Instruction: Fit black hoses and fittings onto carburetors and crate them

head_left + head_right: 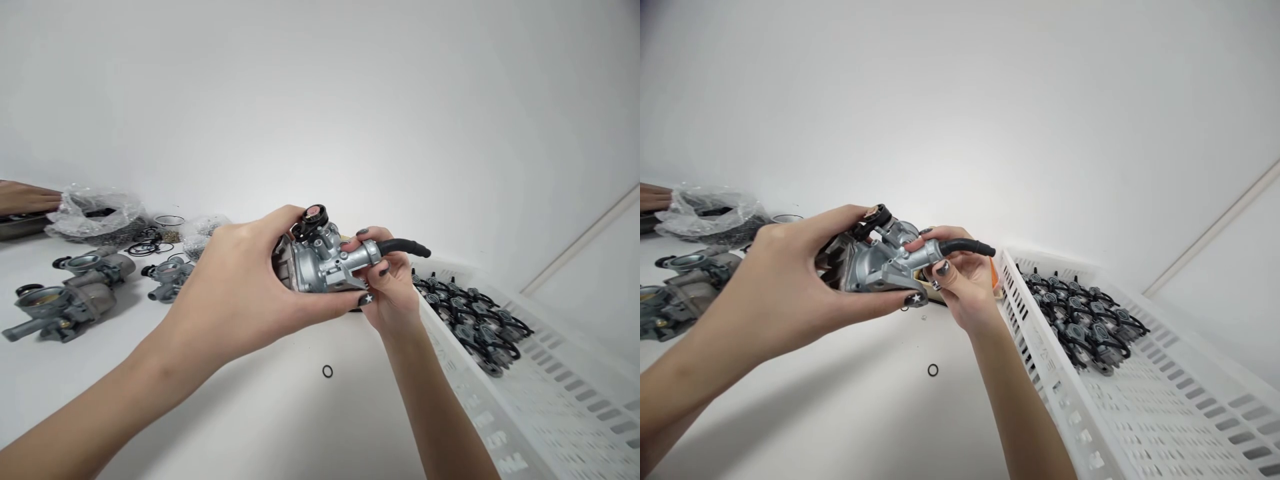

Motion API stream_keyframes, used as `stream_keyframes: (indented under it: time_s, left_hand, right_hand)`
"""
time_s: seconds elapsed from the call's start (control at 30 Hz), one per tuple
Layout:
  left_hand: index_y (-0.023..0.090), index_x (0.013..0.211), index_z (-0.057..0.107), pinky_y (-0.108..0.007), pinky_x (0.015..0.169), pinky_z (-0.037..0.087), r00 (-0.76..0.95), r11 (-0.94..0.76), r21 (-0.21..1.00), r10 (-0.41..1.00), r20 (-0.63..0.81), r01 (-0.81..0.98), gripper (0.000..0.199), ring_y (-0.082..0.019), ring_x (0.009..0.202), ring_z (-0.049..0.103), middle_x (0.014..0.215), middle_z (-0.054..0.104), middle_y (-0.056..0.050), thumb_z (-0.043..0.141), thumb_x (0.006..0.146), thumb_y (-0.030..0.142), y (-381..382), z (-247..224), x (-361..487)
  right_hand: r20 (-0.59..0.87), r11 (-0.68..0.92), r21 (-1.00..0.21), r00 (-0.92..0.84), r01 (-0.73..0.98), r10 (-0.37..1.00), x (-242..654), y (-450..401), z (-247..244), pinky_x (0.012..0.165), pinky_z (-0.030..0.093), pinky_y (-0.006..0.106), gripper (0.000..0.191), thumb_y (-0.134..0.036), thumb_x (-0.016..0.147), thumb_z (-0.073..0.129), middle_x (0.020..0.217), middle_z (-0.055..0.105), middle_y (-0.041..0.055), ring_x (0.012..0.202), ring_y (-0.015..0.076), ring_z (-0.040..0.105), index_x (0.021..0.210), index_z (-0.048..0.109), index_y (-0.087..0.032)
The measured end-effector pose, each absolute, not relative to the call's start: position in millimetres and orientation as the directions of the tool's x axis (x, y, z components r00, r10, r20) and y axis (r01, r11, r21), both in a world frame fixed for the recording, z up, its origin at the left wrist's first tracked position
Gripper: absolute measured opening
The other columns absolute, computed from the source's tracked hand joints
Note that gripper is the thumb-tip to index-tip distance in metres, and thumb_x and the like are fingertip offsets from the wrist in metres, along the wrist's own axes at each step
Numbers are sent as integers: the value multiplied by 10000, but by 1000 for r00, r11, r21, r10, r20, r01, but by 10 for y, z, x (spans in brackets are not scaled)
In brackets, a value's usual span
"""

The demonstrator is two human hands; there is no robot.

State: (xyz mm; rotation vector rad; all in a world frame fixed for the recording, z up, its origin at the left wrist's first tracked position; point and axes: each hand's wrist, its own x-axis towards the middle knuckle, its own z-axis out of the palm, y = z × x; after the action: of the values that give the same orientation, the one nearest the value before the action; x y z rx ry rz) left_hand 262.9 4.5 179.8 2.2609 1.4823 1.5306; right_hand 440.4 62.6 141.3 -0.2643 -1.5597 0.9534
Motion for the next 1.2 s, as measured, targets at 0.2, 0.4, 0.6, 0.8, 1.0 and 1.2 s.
stream_keyframes:
  time_s: [0.2, 0.4, 0.6, 0.8, 1.0, 1.2]
  left_hand:
    - [279, 961, 658, -239, 385, 383, 55, -525, 538, 748, 661, 660, 539, -137, 494, 528, 640, 638, 35, 730, 563, 635, 36, 1795, 2620]
    - [286, 940, 673, -235, 372, 389, 65, -513, 582, 782, 620, 631, 501, -141, 511, 550, 710, 676, 23, 740, 557, 601, 46, 1809, 2655]
    - [299, 966, 655, -249, 389, 423, 74, -529, 551, 761, 644, 646, 517, -166, 567, 591, 753, 687, 6, 727, 582, 637, 89, 1753, 2638]
    - [307, 1021, 648, -256, 402, 442, 73, -509, 557, 778, 624, 656, 602, -196, 650, 637, 852, 715, -6, 724, 560, 687, 110, 1744, 2624]
    - [270, 1072, 644, -242, 462, 463, 95, -495, 578, 806, 584, 648, 651, -206, 729, 659, 940, 720, -22, 713, 581, 690, 69, 1776, 2626]
    - [239, 1099, 634, -234, 495, 448, 105, -475, 609, 835, 541, 635, 681, -195, 715, 638, 883, 710, -26, 737, 570, 656, 53, 1812, 2633]
  right_hand:
    - [707, 619, -702, -241, -354, 665, 4418, 606, 1412, 726, 571, 319, 333, -461, 749, 751, 915, 727, 5, 826, 179, 668, 1053, 688, -341]
    - [700, 634, -712, -225, -303, 678, 4402, 596, 1428, 727, 579, 357, 343, -538, 721, 744, 922, 727, 16, 845, 210, 678, 972, 686, -313]
    - [691, 629, -721, -235, -290, 684, 4392, 622, 1415, 572, 532, 310, 358, -577, 720, 726, 891, 717, 0, 664, 166, 625, 935, 624, -310]
    - [684, 606, -727, -255, -323, 684, 4395, 612, 1412, 533, 513, 307, 342, -544, 733, 732, 904, 712, -6, 588, 148, 587, 960, 624, -313]
    - [658, 592, -749, -232, -297, 716, 4402, 600, 1406, 578, 533, 316, 430, -578, 702, 739, 898, 704, 4, 632, 158, 602, 1037, 657, -322]
    - [675, 579, -729, -245, -364, 696, 4370, 585, 1417, 554, 503, 245, 291, -531, 720, 750, 833, 669, -17, 614, 116, 566, 917, 699, -323]
